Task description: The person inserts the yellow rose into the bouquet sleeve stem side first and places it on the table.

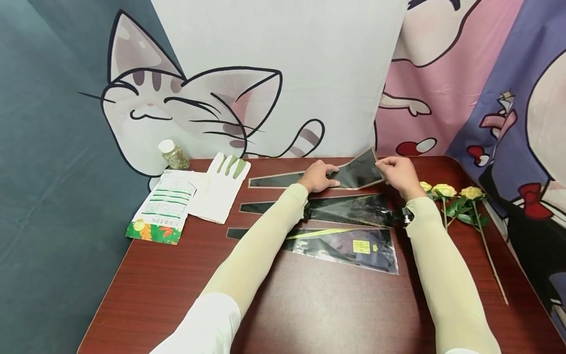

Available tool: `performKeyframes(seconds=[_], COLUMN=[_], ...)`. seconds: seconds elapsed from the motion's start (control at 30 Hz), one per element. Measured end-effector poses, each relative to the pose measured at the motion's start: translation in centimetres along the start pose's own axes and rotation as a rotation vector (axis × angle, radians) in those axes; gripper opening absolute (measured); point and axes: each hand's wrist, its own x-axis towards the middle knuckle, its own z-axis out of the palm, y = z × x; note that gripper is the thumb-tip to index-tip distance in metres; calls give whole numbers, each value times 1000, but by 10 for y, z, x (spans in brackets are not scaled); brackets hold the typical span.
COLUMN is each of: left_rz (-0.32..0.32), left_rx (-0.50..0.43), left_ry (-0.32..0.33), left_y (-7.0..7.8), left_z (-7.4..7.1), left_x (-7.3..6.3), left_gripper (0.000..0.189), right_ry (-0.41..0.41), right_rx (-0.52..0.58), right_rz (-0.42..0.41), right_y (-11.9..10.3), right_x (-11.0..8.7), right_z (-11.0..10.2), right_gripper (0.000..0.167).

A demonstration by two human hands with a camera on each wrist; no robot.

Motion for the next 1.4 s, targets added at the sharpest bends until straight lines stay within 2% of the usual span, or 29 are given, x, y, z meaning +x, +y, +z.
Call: performKeyframes(seconds=[0.1,0.27,0.47,0.63,0.8,1.03,1.17,1.4], left_rz=[15,39,54,46,12,-19,-42,-144], left_rx=[3,-72,-239,-483,-705,-912,-1006,-1098], left_ry=[-5,3,62,82,54,76,92,109], left_y=[2,8,19,39,59,70,73,78], left_z=[-1,-7,-12,-12,-8,-7,-9,-11], left_x=[-1,-2,1,-1,-3,-2,-2,-5], left_gripper=[49,40,26,17,14,24,22,11], right_ry=[-7,10,51,83,146,148,154,103], right_rx=[7,-1,-19,-51,-132,-156,-153,-160], right_rz=[2,-7,-2,7,-4,-37,-57,-103], right_y=[-1,-5,-10,-13,-14,-19,-22,-25], right_x=[0,-1,-4,-6,-7,-9,-12,-15], right_z=[2,4,4,3,6,13,15,23], right_gripper=[38,39,37,38,40,44,43,45])
